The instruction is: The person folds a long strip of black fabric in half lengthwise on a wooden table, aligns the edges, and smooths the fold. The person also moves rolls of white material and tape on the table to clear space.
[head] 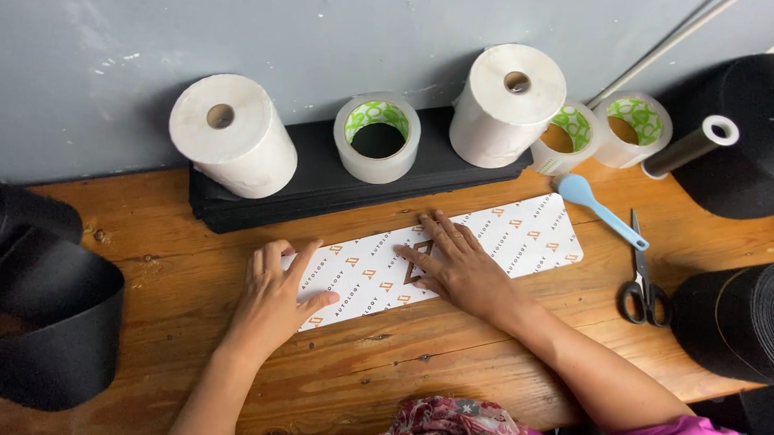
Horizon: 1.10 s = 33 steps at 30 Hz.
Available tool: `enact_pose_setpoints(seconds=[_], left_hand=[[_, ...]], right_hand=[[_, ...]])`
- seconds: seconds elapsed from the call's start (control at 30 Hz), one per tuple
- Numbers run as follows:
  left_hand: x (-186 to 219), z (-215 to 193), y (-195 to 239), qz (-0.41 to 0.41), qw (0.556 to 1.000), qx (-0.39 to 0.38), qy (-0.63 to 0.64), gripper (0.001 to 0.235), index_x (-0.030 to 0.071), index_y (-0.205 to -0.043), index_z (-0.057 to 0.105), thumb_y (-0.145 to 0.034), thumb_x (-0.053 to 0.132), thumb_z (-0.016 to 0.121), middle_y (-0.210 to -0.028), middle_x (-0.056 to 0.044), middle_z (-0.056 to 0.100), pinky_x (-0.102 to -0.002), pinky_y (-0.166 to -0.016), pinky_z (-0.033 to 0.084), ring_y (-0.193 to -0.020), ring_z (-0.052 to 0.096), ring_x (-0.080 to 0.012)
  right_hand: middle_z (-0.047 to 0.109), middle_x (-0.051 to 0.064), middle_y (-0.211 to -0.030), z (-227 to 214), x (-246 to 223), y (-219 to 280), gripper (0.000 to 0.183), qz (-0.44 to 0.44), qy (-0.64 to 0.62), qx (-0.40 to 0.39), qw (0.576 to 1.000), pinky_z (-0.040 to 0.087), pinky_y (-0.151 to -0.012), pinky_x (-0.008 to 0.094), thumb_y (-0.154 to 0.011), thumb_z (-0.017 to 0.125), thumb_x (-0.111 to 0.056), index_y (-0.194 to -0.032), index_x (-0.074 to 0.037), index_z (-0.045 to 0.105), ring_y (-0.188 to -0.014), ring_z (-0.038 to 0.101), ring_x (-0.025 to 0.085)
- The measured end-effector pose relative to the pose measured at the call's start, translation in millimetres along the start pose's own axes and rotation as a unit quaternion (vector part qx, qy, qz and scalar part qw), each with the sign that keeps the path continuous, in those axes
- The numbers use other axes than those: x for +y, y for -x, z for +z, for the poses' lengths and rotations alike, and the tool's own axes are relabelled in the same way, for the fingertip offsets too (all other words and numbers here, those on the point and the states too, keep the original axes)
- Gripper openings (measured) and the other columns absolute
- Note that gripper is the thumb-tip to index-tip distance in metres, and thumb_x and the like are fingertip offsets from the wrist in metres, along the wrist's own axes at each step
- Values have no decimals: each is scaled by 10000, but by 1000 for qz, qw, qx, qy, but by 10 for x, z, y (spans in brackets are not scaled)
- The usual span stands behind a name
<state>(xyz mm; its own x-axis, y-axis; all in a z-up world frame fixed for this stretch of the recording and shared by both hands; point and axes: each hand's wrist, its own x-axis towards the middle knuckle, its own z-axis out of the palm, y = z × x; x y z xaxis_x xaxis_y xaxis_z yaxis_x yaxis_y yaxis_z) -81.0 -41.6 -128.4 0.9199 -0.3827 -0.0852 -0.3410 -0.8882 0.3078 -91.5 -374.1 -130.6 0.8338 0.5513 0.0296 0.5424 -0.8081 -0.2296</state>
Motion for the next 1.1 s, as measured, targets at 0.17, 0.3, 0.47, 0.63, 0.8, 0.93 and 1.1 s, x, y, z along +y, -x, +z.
enact_pose_setpoints(seconds=[0.17,0.3,0.47,0.63,0.8,0.93,1.1], left_hand=[[-3,-37,5,14,1000,20,-2,822,263,-1457,467,-779,649,727,-1200,-136,443,-538,-983,457,-1153,481,-372],[10,-111,26,-10,1000,4,3,803,254,-1435,471,-769,590,769,-1203,-156,470,-500,-966,462,-1124,468,-331],[-77,-46,5,-33,999,-3,25,836,286,-1464,476,-744,589,776,-1243,-131,432,-525,-986,473,-1185,444,-320],[-65,-101,-21,-53,997,-21,50,802,329,-1444,496,-739,487,845,-1246,-107,420,-507,-985,479,-1197,428,-305],[-154,-56,1,-15,995,9,98,607,270,-1396,562,-839,364,784,-1237,-107,448,-528,-1026,436,-1202,421,-314],[-273,133,-64,-8,988,68,139,477,229,-1330,612,-880,254,768,-1155,-114,447,-467,-1087,370,-1163,437,-334],[-292,76,-59,24,996,71,55,490,174,-1316,616,-884,349,764,-1203,-111,507,-458,-966,384,-1109,477,-309]], right_hand=[[267,261,-1625,172,110,-7,555,-45,-11,39,998,270,-1183,558,-1023,496,-458,-1544,-278,429,-1533,218,429],[187,263,-1663,178,71,-10,579,-91,9,75,993,276,-1204,539,-1057,417,-492,-1574,-232,391,-1545,214,417],[269,288,-1628,273,101,-11,644,-58,34,109,992,320,-1177,531,-1021,456,-552,-1580,-239,382,-1519,273,436],[348,311,-1577,258,78,23,617,-72,36,114,990,326,-1151,549,-1027,449,-548,-1539,-203,449,-1469,338,463],[364,292,-1564,170,60,-14,586,-85,-4,122,989,350,-1123,534,-1013,534,-495,-1506,-181,488,-1451,364,437],[363,240,-1579,44,-73,-2,588,-120,-29,111,986,365,-1108,496,-976,543,-524,-1489,-241,504,-1465,354,400],[396,213,-1585,135,-34,-8,671,-69,48,93,992,420,-1095,495,-914,573,-504,-1536,-295,435,-1476,384,363]])
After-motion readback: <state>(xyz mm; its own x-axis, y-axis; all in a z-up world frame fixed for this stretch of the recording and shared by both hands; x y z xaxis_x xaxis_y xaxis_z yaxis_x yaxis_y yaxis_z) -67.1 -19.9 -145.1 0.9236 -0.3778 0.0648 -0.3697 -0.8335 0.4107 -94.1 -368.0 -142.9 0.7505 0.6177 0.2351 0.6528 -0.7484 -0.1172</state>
